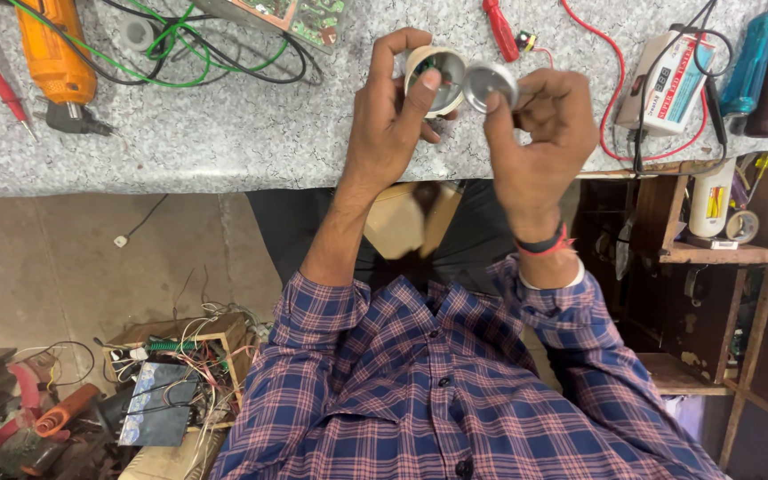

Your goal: The person solders wires to a small circular LED board, then assembles the board into a beige lamp housing with a clear cover. They use a soldering iron, screwdriver, and pliers to connect wires and secure components, finishing by tightening the cover onto the housing.

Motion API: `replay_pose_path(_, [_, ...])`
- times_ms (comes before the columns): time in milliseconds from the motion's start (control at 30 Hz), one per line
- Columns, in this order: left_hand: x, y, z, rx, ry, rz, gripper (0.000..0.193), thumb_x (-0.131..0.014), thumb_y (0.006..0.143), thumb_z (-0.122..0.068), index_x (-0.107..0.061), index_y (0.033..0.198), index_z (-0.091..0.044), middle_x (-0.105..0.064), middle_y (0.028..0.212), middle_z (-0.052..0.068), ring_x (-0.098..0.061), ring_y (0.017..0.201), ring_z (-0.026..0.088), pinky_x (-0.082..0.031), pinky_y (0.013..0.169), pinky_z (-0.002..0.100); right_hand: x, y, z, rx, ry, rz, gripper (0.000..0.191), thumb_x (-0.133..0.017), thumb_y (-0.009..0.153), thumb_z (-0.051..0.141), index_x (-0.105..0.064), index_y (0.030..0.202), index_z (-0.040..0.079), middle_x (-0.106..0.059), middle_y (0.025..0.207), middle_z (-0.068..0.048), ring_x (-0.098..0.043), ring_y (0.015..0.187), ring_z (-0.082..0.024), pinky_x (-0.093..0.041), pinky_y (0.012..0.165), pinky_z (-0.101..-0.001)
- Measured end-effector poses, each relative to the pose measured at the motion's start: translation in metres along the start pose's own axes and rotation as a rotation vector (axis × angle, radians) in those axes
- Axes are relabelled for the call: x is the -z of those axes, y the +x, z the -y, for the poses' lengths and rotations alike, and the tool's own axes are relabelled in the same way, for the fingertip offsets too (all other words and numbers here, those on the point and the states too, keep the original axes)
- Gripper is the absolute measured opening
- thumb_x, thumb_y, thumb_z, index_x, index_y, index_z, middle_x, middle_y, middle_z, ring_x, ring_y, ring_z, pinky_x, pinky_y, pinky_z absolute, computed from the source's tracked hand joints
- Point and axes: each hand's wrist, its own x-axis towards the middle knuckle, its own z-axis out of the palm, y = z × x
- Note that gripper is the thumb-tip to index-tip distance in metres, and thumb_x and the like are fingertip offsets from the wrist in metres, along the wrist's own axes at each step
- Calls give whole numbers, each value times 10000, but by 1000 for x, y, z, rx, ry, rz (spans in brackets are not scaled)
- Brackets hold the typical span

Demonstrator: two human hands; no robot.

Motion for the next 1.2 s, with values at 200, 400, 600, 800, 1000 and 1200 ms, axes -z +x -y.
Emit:
replay_pose_path(200, [-5, -6, -3, 10, 201, -61, 500, -605, 1100, -373, -411, 1458, -84, -755, 905, 57, -742, 733, 118, -598, 612, 251, -22, -5, 8, 139, -236, -77, 216, -785, 1032, -64, -583, 1105, -34, -635, 1020, -65, -708, 817, -102, -584, 722, -217])
replay_pose_path(400, [-1, -4, -2, -63, 109, -20, 490, -586, 1109, -263, -346, 1496, -81, -765, 1035, 72, -773, 897, 129, -680, 681, 277, -27, 0, 15, 255, -316, -25, 232, -798, 976, -64, -631, 1135, -33, -628, 1080, -128, -696, 940, -157, -633, 701, -228])
replay_pose_path(600, [-3, -4, 0, -45, 116, -41, 445, -554, 1132, -282, -384, 1500, -97, -761, 1088, 76, -775, 943, 138, -684, 684, 278, -22, -7, 6, -3, 89, 23, 261, -752, 1069, -52, -622, 1295, -44, -703, 1190, -96, -719, 1041, -115, -626, 883, -248])
replay_pose_path(800, [-5, -3, -2, -3, 116, -64, 429, -534, 1135, -331, -434, 1473, -87, -759, 1062, 68, -785, 912, 125, -673, 642, 273, -19, -7, -9, 36, 14, 4, 227, -786, 1077, -50, -654, 1261, -46, -738, 1077, -88, -726, 953, -105, -613, 827, -234])
replay_pose_path(1000, [-8, -2, 0, -36, 221, -89, 410, -592, 1111, -317, -460, 1409, -68, -762, 892, 55, -755, 724, 107, -573, 585, 250, -27, -10, -17, 163, -89, -45, 245, -806, 1007, -99, -664, 1200, -49, -675, 1109, -100, -721, 936, -135, -621, 814, -250])
replay_pose_path(1200, [-14, 0, 3, -67, 218, -146, 364, -616, 1105, -298, -504, 1348, -51, -776, 837, 55, -808, 760, 117, -599, 603, 248, -26, -11, -29, 140, -20, -51, 258, -797, 1000, -105, -633, 1191, -50, -652, 1107, -94, -733, 984, -148, -626, 824, -250])
